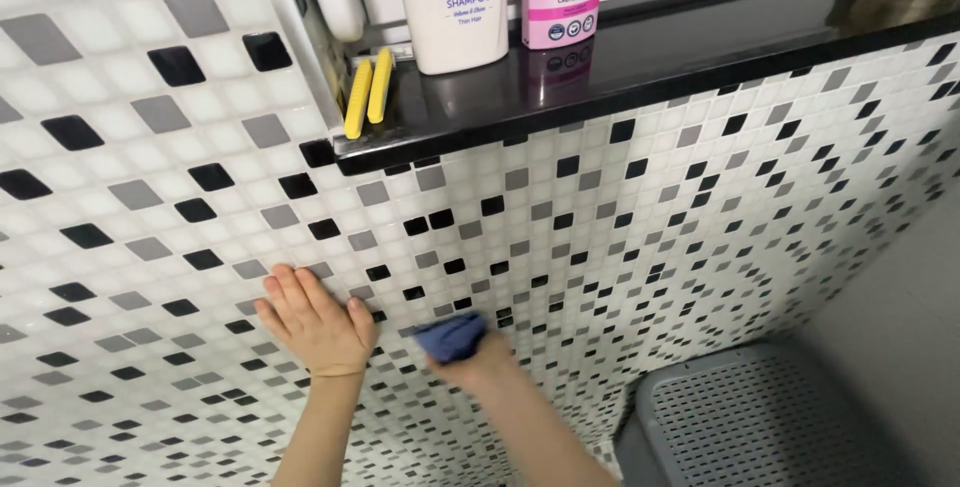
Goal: The person wipes down the tiled wall of a shower area and the exterior of a white bathroom cabinet using a blue cloth.
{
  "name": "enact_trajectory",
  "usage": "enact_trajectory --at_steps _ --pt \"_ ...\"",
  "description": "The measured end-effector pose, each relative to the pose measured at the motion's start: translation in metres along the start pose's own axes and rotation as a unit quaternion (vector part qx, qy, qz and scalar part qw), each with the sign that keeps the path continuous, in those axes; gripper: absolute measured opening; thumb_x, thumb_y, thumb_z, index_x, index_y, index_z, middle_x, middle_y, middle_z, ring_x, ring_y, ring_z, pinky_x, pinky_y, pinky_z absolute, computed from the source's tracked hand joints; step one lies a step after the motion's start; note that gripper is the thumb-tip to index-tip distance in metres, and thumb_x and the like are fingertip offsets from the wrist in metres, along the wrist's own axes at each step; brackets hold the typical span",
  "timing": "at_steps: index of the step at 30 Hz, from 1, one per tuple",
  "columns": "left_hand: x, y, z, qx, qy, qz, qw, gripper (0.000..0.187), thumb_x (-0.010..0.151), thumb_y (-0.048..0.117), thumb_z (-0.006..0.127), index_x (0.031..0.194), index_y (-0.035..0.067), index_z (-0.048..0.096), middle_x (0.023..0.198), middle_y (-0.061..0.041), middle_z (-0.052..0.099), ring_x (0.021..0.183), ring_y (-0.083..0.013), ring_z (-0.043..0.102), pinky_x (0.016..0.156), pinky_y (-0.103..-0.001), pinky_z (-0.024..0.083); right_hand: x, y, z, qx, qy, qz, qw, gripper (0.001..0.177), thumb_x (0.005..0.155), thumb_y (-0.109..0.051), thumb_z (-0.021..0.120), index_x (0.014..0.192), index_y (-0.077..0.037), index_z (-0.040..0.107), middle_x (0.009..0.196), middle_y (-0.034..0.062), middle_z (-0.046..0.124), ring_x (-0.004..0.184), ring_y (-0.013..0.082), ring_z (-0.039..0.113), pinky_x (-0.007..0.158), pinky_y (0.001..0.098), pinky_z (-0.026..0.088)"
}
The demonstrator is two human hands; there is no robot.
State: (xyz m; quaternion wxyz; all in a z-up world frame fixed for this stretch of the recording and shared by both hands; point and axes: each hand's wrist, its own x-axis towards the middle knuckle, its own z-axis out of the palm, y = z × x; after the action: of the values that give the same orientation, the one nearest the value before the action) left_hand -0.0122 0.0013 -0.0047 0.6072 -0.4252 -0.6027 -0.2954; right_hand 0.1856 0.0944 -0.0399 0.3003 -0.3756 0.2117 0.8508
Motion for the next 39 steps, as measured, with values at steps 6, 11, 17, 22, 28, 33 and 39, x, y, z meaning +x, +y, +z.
enact_trajectory --at_steps 6,11,17,22,28,33,39 --pt "-0.001 0.0 0.004 -0.008 0.003 -0.003 1.0 0.072 0.104 0.04 0.035 0.146 -0.016 0.05 0.154 -0.038 0.046 0.144 -0.054 0.037 0.113 -0.067 0.026 -0.095 -0.143 0.001 -0.765 0.15 -0.326 0.535 0.125 0.046 -0.047 0.107 0.151 -0.009 0.05 0.156 0.0138 0.049 0.148 0.0271 0.043 0.122 0.0421 0.038" --pt "0.007 0.013 -0.01 -0.017 -0.02 -0.041 0.999 0.067 0.111 0.036 0.024 0.154 -0.014 0.037 0.161 -0.032 0.034 0.154 -0.0458 0.025 0.127 -0.064 0.018 -0.121 -0.331 0.039 0.024 0.082 -0.369 0.926 0.048 0.106 -0.036 0.028 0.124 -0.023 0.071 0.127 -0.001 0.074 0.111 0.0189 0.073 0.108 0.0431 0.057" --pt "0.006 0.014 -0.009 -0.017 -0.027 -0.047 0.998 0.068 0.111 0.037 0.024 0.155 -0.013 0.034 0.162 -0.032 0.032 0.155 -0.0452 0.023 0.128 -0.063 0.016 -0.101 -0.383 0.032 -0.159 0.221 -0.575 0.772 0.049 0.106 -0.042 0.037 0.152 -0.029 0.03 0.154 0.0005 0.049 0.138 0.0246 0.054 0.116 0.0508 0.044" --pt "0.008 0.014 -0.01 -0.019 -0.031 -0.046 0.998 0.068 0.11 0.037 0.024 0.154 -0.014 0.036 0.161 -0.033 0.033 0.154 -0.0456 0.023 0.128 -0.063 0.016 -0.041 -0.191 0.009 -0.305 0.105 -0.794 0.516 0.055 0.112 -0.016 0.038 0.16 -0.009 0.013 0.164 0.0119 0.024 0.149 0.0273 0.028 0.127 0.042 0.018" --pt "0.007 0.013 -0.012 -0.017 -0.032 -0.046 0.998 0.067 0.111 0.037 0.024 0.156 -0.012 0.033 0.164 -0.03 0.03 0.156 -0.0436 0.022 0.129 -0.062 0.015 -0.011 0.023 -0.03 -0.602 -0.078 -0.768 0.206 0.079 0.089 0.004 0.068 0.151 0.003 0.021 0.162 0.0317 0.017 0.148 0.0498 0.022 0.118 0.063 0.027" --pt "0.007 0.01 -0.011 -0.02 -0.039 -0.048 0.998 0.067 0.111 0.038 0.024 0.158 -0.01 0.031 0.165 -0.028 0.029 0.157 -0.0419 0.021 0.13 -0.061 0.014 -0.008 -0.003 -0.031 -0.787 -0.157 -0.596 -0.031 0.079 0.086 -0.005 0.067 0.157 -0.023 0.037 0.168 0.0171 0.014 0.144 0.058 0.014 0.109 0.08 0.022" --pt "0.009 0.012 -0.01 -0.016 -0.024 -0.035 0.999 0.066 0.112 0.037 0.024 0.16 -0.009 0.025 0.167 -0.027 0.024 0.159 -0.0406 0.017 0.132 -0.058 0.01 -0.092 -0.208 0.011 -0.484 -0.092 -0.866 0.08 0.066 0.104 0.005 0.039 0.164 -0.001 0.015 0.172 0.022 0.012 0.162 0.0357 0.009 0.135 0.0557 0.006"
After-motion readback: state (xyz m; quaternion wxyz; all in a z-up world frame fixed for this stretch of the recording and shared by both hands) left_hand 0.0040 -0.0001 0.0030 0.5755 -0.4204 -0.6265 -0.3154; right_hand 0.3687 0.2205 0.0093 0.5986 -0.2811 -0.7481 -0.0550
